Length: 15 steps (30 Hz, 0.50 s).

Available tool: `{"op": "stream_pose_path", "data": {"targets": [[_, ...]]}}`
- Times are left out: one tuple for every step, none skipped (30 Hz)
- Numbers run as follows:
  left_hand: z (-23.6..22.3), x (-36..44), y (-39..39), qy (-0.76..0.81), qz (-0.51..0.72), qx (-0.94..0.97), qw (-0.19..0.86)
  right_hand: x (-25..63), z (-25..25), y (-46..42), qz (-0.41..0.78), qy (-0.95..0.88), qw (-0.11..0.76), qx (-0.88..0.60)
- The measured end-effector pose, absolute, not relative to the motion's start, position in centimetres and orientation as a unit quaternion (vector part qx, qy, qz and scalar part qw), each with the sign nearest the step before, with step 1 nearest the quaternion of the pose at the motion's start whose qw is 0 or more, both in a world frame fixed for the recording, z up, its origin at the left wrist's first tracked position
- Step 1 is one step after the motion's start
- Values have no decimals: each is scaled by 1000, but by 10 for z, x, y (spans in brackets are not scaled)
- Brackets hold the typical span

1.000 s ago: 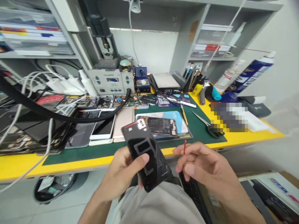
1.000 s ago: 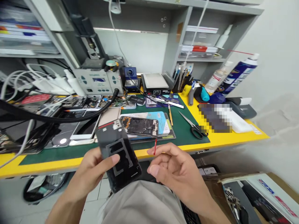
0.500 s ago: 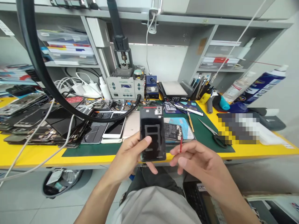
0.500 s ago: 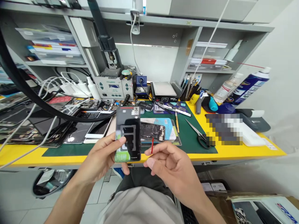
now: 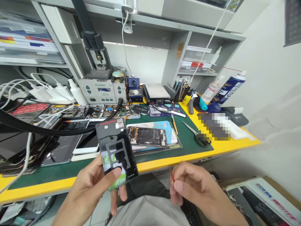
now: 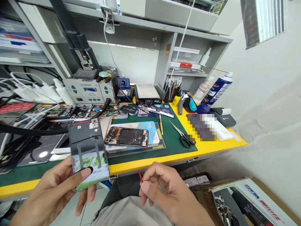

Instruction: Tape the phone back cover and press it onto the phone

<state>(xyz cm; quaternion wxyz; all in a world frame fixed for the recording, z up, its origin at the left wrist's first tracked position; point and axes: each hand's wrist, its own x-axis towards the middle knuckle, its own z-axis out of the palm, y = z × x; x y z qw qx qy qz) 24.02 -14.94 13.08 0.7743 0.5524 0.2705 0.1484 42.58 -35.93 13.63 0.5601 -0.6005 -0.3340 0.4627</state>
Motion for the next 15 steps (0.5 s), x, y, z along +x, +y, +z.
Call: {"op": "stream_pose_path", "data": {"targets": [[129, 242, -150, 268, 154, 556, 772, 424, 134, -356, 458, -317, 584, -590], [128, 244, -151, 267, 160, 554, 772, 422, 131, -352, 452, -298, 609, -579], [127, 246, -152, 267, 167, 547, 776, 420, 128, -348, 445, -277, 633, -570], [127, 247, -153, 268, 175, 535, 782, 419, 125, -345, 435, -254, 655, -564], [126, 249, -155, 269, 183, 523, 788, 418, 122, -341, 422, -232, 674, -560], [126, 251, -157, 271, 190, 511, 793, 417, 120, -338, 407, -209, 691, -559], [126, 252, -159, 274, 197, 501, 797, 418, 119, -334, 392, -185, 706, -560], [125, 254, -161, 276, 201, 492, 800, 419, 118, -331, 378, -161, 719, -561], [125, 256, -163, 277, 204, 487, 803, 420, 118, -329, 366, -140, 730, -560], [125, 258, -165, 277, 204, 483, 806, 422, 119, -326, 359, -123, 738, -558], [125, 260, -166, 277, 203, 479, 808, 423, 120, -325, 357, -111, 743, -555], [125, 261, -168, 277, 205, 474, 810, 424, 121, -323, 355, -106, 746, -553], [125, 263, -169, 281, 208, 469, 811, 425, 122, -322, 357, -103, 747, -550], [125, 265, -169, 286, 213, 465, 810, 425, 123, -321, 359, -101, 748, -549], [125, 266, -170, 292, 219, 462, 808, 424, 123, -320, 361, -98, 749, -547]]}}
